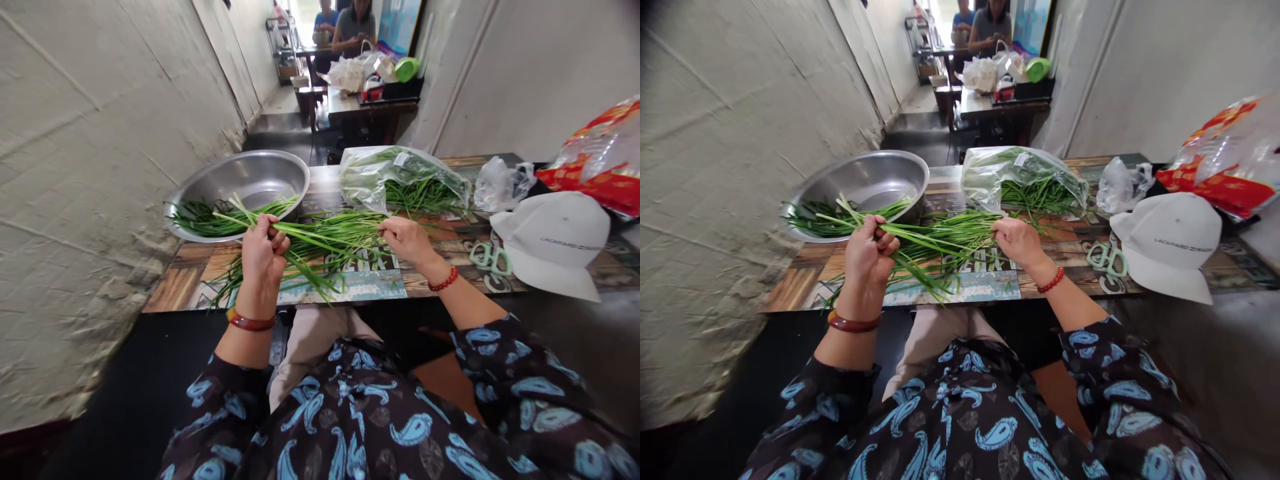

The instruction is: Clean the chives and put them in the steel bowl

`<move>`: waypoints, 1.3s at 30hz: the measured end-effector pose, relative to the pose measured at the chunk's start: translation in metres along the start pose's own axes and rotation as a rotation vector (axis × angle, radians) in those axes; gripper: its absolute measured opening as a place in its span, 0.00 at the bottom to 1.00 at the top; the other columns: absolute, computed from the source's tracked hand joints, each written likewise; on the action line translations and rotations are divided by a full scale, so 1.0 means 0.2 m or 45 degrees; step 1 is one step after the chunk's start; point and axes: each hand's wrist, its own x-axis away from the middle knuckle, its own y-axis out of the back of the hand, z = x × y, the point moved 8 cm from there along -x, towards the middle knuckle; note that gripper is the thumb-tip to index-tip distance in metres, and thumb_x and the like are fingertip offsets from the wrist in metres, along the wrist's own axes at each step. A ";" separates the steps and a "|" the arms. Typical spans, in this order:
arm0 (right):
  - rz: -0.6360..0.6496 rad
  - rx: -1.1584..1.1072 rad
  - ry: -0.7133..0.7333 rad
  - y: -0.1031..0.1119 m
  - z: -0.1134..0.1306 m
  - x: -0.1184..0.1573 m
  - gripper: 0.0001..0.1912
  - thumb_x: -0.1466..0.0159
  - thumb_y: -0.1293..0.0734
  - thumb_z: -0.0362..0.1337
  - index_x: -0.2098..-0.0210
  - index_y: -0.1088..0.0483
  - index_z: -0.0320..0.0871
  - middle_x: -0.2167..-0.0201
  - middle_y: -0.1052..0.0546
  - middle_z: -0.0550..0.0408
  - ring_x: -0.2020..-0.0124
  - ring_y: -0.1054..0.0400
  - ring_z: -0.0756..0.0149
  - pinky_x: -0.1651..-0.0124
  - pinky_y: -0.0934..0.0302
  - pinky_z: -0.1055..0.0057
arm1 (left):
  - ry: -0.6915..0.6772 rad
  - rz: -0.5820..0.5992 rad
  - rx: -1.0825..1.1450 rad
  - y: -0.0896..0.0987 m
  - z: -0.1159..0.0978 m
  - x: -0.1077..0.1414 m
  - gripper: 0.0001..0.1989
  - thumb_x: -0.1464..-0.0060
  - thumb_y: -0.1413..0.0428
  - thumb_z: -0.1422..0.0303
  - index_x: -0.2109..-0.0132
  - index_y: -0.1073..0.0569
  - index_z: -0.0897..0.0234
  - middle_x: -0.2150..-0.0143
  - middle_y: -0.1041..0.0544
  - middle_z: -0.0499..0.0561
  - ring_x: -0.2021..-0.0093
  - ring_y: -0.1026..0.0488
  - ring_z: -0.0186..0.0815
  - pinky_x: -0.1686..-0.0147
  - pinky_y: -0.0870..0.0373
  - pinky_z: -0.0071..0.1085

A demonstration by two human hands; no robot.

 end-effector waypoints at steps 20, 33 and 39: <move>0.138 -0.011 0.139 -0.26 0.04 -0.10 0.16 0.37 0.38 0.27 0.53 0.23 0.43 0.52 0.24 0.46 0.50 0.31 0.56 0.47 0.38 0.62 | 0.490 0.526 -0.295 -0.05 0.27 0.30 0.10 0.49 0.35 0.67 0.64 0.28 0.66 0.78 0.44 0.40 0.85 0.50 0.20 0.88 0.56 0.16; -0.072 -0.537 -0.292 -0.12 -0.25 -0.08 0.10 0.36 0.38 0.40 0.63 0.29 0.41 0.76 0.26 0.56 0.72 0.31 0.65 0.67 0.40 0.72 | 0.573 0.453 -0.291 0.01 0.46 0.28 0.15 0.49 0.35 0.62 0.64 0.30 0.66 0.79 0.46 0.38 0.85 0.53 0.20 0.87 0.57 0.16; -0.092 -0.438 -0.243 -0.08 -0.24 -0.12 0.10 0.37 0.36 0.39 0.66 0.24 0.41 0.72 0.22 0.54 0.70 0.29 0.65 0.64 0.38 0.71 | 0.599 0.462 -0.293 -0.02 0.51 0.28 0.15 0.50 0.35 0.62 0.64 0.30 0.66 0.79 0.46 0.38 0.85 0.53 0.20 0.87 0.56 0.16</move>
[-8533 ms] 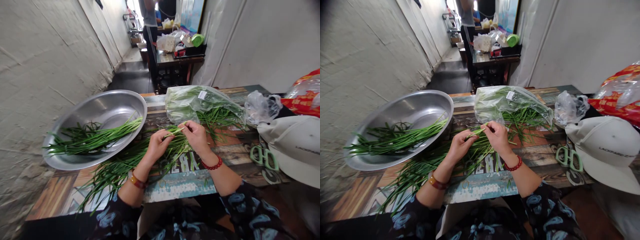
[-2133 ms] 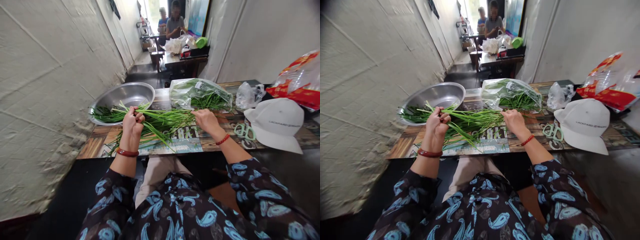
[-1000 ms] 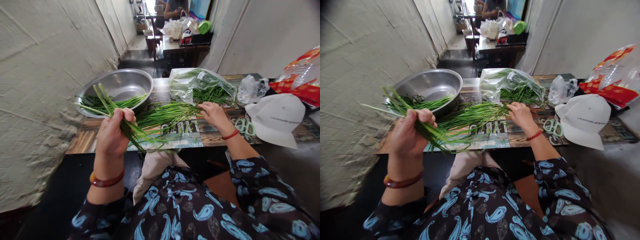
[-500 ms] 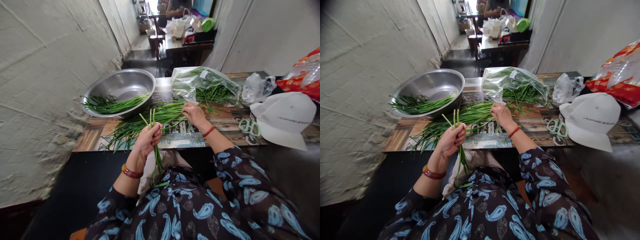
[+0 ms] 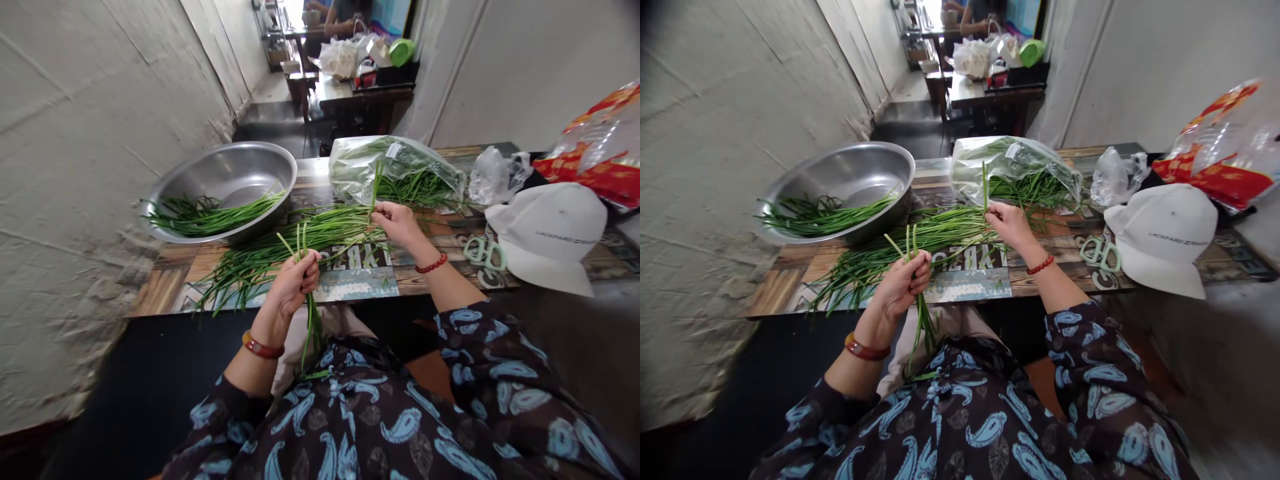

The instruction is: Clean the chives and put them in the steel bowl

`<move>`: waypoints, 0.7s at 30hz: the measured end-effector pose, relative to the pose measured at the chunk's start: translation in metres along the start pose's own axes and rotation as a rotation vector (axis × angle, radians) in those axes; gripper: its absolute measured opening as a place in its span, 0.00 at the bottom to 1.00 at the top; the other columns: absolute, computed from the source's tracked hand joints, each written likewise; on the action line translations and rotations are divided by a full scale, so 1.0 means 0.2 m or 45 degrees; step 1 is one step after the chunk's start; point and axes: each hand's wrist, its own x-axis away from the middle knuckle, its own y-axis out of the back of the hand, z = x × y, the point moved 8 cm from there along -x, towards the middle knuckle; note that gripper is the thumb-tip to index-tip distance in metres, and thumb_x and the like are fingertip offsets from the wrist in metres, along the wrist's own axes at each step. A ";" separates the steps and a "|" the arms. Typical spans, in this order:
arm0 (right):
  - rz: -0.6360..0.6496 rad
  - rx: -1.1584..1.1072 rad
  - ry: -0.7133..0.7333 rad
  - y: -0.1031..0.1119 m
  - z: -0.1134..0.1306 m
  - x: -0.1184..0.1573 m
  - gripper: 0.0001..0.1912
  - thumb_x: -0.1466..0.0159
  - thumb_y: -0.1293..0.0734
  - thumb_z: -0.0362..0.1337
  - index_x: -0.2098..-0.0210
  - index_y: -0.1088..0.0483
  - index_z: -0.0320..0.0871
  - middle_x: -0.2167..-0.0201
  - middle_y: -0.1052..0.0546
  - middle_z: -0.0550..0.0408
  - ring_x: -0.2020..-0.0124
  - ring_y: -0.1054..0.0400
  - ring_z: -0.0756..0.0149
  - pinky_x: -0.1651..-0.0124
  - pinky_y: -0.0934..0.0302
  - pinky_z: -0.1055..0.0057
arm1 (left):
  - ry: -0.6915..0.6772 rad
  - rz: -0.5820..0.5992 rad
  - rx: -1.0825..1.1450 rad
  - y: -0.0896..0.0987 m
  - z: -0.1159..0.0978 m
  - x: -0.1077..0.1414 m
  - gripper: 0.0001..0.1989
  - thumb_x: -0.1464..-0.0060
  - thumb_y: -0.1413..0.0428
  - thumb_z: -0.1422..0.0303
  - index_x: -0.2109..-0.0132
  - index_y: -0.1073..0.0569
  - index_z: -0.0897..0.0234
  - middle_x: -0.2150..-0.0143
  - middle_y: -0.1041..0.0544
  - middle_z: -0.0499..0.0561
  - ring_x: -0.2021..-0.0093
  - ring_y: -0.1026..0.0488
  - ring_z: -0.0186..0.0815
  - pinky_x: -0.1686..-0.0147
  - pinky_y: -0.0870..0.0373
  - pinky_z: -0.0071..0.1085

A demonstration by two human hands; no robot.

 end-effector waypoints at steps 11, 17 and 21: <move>0.051 0.294 0.043 0.15 -0.08 0.09 0.13 0.35 0.37 0.36 0.60 0.20 0.44 0.60 0.18 0.50 0.59 0.25 0.58 0.55 0.36 0.66 | -0.006 -0.051 -0.073 0.01 -0.03 -0.02 0.16 0.50 0.34 0.61 0.64 0.31 0.66 0.80 0.48 0.36 0.85 0.55 0.20 0.88 0.58 0.17; 0.194 0.406 0.121 0.05 -0.06 0.16 0.14 0.35 0.35 0.34 0.53 0.22 0.45 0.60 0.21 0.49 0.60 0.29 0.60 0.58 0.39 0.68 | -0.053 -0.107 -0.230 0.00 -0.04 -0.07 0.18 0.52 0.34 0.59 0.61 0.28 0.66 0.81 0.48 0.36 0.86 0.54 0.20 0.88 0.57 0.17; 0.139 0.556 0.144 -0.04 -0.01 0.10 0.13 0.33 0.37 0.39 0.57 0.21 0.45 0.60 0.23 0.47 0.58 0.32 0.57 0.55 0.40 0.65 | -0.050 -0.130 -0.248 0.02 -0.03 -0.07 0.19 0.52 0.34 0.58 0.60 0.28 0.66 0.81 0.49 0.36 0.86 0.55 0.20 0.88 0.58 0.17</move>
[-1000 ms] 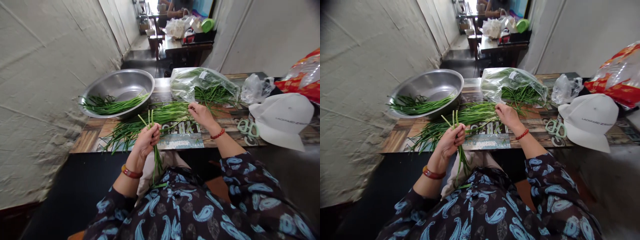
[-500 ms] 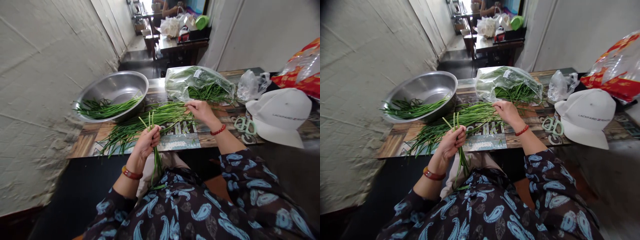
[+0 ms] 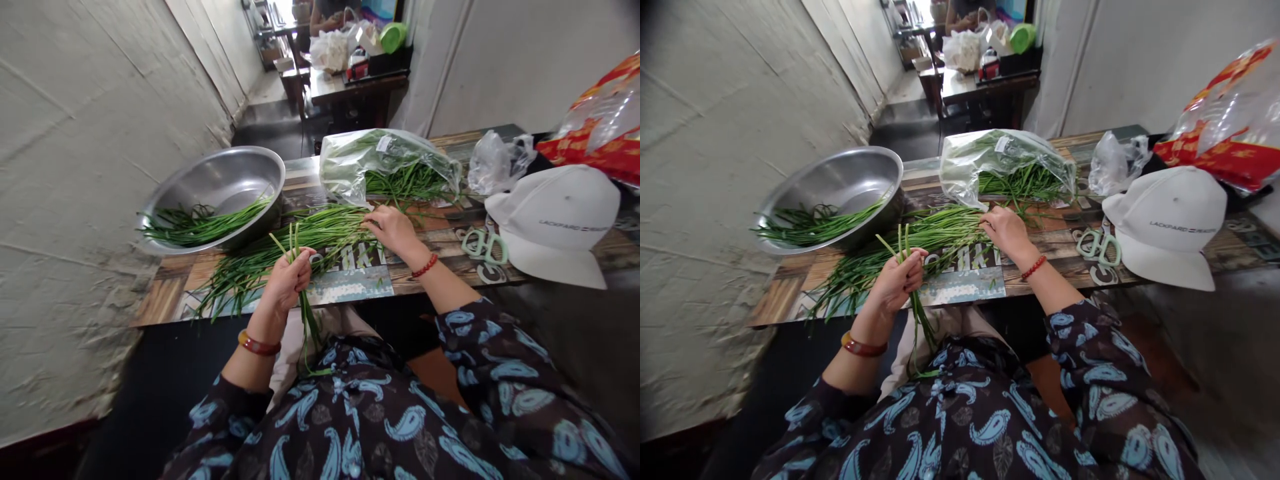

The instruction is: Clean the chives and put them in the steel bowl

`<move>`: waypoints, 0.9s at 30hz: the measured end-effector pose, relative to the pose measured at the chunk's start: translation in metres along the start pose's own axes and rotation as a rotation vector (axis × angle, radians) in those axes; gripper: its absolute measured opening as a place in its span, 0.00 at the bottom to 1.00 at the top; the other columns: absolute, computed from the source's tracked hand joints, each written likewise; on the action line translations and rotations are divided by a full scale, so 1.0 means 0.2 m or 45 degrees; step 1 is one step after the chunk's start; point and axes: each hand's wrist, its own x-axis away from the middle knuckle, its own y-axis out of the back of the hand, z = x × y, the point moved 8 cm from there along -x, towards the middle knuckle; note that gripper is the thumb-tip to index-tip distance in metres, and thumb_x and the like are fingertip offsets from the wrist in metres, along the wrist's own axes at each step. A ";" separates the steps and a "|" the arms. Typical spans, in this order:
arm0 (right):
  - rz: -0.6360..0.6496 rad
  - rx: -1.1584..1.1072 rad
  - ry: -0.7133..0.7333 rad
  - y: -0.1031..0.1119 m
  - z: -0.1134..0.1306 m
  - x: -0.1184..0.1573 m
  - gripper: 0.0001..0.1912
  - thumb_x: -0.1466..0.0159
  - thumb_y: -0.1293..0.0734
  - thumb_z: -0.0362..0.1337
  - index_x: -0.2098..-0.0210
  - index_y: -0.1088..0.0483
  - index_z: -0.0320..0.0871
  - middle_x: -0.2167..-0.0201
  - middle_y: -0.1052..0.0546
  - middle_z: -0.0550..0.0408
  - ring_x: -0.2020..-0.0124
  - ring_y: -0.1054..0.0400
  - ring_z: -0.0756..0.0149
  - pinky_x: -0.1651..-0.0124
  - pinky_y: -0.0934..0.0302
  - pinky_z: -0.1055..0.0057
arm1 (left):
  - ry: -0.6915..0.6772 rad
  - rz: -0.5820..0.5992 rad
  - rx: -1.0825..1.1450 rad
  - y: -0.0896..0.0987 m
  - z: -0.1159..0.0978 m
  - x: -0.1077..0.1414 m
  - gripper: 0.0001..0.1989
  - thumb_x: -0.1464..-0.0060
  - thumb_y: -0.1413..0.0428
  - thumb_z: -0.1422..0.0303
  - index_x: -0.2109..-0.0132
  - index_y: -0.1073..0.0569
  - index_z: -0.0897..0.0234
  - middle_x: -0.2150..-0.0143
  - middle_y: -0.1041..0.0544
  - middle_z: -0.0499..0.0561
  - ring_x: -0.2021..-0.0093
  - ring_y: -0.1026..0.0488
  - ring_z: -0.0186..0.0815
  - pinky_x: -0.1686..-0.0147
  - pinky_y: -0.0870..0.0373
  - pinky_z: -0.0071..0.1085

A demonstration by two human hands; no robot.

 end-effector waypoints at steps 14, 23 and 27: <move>-0.217 -1.073 -0.014 0.15 0.00 -0.20 0.04 0.43 0.29 0.36 0.69 0.22 0.43 0.72 0.22 0.56 0.72 0.33 0.69 0.67 0.39 0.70 | -0.344 -0.119 -0.141 -0.05 -0.28 -0.08 0.17 0.51 0.36 0.58 0.63 0.25 0.68 0.82 0.46 0.38 0.84 0.52 0.22 0.85 0.57 0.21; -0.132 -1.557 -0.020 0.18 -0.02 -0.26 0.09 0.46 0.25 0.39 0.66 0.23 0.45 0.69 0.23 0.58 0.69 0.32 0.70 0.64 0.36 0.71 | -0.826 -0.148 -0.865 -0.29 -0.53 -0.29 0.08 0.49 0.39 0.67 0.63 0.19 0.66 0.69 0.25 0.50 0.67 0.30 0.34 0.64 0.35 0.29; -0.214 -1.720 -0.080 0.12 -0.08 -0.26 0.12 0.45 0.25 0.40 0.62 0.25 0.46 0.68 0.25 0.59 0.68 0.33 0.71 0.63 0.36 0.72 | -0.710 0.048 -0.949 -0.38 -0.43 -0.41 0.09 0.50 0.38 0.65 0.69 0.20 0.67 0.73 0.27 0.49 0.69 0.31 0.33 0.66 0.36 0.29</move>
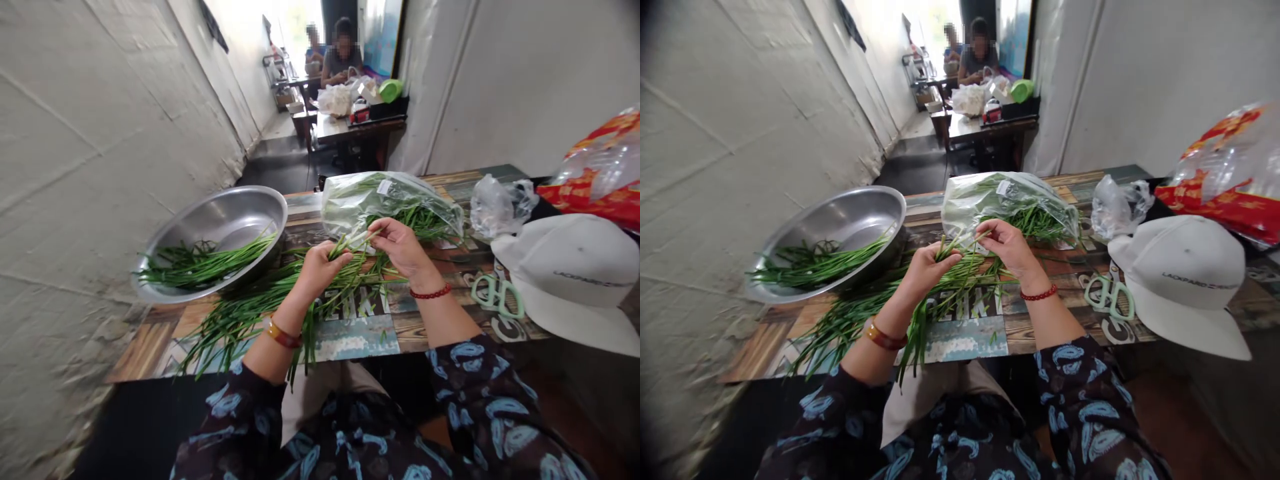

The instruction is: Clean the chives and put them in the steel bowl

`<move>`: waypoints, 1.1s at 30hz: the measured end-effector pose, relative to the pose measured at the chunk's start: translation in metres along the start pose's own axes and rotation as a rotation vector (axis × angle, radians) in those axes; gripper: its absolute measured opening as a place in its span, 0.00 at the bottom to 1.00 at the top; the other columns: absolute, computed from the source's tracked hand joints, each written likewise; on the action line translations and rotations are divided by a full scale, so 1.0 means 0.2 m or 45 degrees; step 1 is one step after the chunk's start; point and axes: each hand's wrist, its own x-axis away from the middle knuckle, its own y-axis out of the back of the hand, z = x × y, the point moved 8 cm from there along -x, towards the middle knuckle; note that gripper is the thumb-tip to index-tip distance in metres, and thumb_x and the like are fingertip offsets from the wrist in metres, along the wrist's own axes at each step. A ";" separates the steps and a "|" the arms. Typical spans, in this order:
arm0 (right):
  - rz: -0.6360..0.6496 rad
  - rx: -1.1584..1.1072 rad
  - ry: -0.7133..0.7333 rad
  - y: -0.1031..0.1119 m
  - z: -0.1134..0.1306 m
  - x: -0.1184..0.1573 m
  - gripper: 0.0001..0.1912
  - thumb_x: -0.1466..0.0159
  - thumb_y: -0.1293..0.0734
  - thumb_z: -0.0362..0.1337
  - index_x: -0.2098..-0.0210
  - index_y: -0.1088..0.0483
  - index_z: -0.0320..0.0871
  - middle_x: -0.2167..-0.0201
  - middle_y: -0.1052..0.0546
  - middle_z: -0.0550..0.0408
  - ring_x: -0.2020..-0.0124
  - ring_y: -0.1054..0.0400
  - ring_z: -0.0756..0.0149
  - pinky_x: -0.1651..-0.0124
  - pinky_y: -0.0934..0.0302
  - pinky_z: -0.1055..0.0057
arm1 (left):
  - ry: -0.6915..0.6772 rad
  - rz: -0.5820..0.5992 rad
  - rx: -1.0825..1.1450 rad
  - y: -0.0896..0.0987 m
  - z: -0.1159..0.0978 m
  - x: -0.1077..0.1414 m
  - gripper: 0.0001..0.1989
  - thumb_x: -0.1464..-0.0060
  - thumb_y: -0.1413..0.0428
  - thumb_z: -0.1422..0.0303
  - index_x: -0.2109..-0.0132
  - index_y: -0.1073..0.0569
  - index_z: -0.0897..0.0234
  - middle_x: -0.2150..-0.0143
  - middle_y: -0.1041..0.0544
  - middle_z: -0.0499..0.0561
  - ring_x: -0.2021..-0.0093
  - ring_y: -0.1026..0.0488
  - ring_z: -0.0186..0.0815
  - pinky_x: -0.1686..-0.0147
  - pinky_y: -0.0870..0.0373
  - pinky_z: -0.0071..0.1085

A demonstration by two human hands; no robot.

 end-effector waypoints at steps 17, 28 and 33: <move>-0.494 0.822 0.235 0.22 0.09 0.02 0.23 0.38 0.34 0.33 0.43 0.35 0.51 0.68 0.26 0.58 0.71 0.34 0.68 0.64 0.33 0.67 | 0.264 0.073 0.371 -0.10 0.26 0.00 0.13 0.51 0.37 0.62 0.73 0.28 0.67 0.78 0.36 0.43 0.76 0.43 0.27 0.73 0.45 0.26; -0.170 1.065 0.266 0.02 0.18 0.06 0.11 0.34 0.35 0.43 0.69 0.25 0.47 0.70 0.24 0.54 0.67 0.30 0.64 0.62 0.36 0.66 | 0.172 0.096 0.358 -0.10 0.22 0.00 0.11 0.49 0.39 0.64 0.74 0.28 0.66 0.76 0.33 0.45 0.73 0.39 0.29 0.71 0.41 0.26; 0.001 0.928 0.163 -0.06 0.07 0.04 0.16 0.37 0.31 0.44 0.78 0.33 0.45 0.74 0.28 0.56 0.70 0.33 0.66 0.64 0.39 0.68 | 0.147 0.157 0.371 -0.11 0.19 0.01 0.12 0.48 0.39 0.63 0.73 0.27 0.66 0.75 0.33 0.46 0.72 0.38 0.30 0.69 0.40 0.27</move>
